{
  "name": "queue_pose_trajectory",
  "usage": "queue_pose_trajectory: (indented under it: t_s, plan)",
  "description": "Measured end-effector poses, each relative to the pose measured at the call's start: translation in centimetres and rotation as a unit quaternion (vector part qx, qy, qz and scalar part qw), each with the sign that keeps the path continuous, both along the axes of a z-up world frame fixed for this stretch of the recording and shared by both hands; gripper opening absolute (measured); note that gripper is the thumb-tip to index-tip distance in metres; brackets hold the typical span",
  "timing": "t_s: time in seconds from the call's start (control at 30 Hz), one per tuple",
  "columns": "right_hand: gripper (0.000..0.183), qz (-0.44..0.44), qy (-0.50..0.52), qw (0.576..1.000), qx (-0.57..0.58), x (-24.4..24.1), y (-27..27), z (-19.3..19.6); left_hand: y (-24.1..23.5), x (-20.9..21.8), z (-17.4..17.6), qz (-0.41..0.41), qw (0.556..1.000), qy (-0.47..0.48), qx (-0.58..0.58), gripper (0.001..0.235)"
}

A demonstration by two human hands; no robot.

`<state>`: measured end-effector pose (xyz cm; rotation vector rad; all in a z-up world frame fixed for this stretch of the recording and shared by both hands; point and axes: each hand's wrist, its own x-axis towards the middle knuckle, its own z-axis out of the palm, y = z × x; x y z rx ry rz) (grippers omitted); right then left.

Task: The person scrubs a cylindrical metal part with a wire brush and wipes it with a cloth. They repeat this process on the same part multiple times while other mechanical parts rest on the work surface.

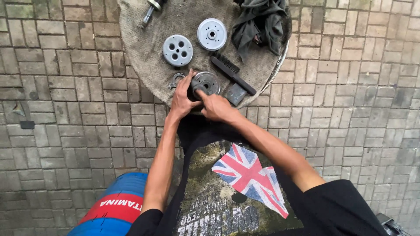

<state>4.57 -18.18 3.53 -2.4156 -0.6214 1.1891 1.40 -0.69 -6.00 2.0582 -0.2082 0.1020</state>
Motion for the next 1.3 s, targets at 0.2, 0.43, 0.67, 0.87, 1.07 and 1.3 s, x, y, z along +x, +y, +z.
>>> queue_pose_trajectory:
  t_s: [0.2,0.43,0.67,0.87,1.07,1.3]
  plan:
    - [0.078,-0.034,-0.019,0.999,-0.031,1.0,-2.6,-1.8,-0.2,0.2,0.8,0.005,1.0,-0.001,-0.011,0.124]
    - [0.083,-0.02,0.011,0.998,-0.057,-2.2,-4.6,-0.8,0.2,0.2,0.8,0.002,1.0,0.006,-0.016,0.128]
    - [0.074,0.054,-0.013,0.998,-0.031,-2.7,-2.2,-1.0,0.2,0.3,-0.4,-0.007,1.0,-0.01,0.002,0.12]
    - [0.071,0.058,-0.033,0.998,-0.012,-1.7,-0.3,-2.0,0.1,0.1,-0.8,0.004,1.0,-0.009,0.006,0.115]
    - [0.079,-0.049,-0.057,0.995,0.064,2.4,-3.6,2.2,0.0,0.0,0.5,0.002,1.0,0.004,-0.011,0.123]
    - [0.054,-0.266,-0.203,0.917,0.217,6.4,-12.4,0.1,-0.2,0.2,1.0,0.003,1.0,0.011,-0.02,0.125]
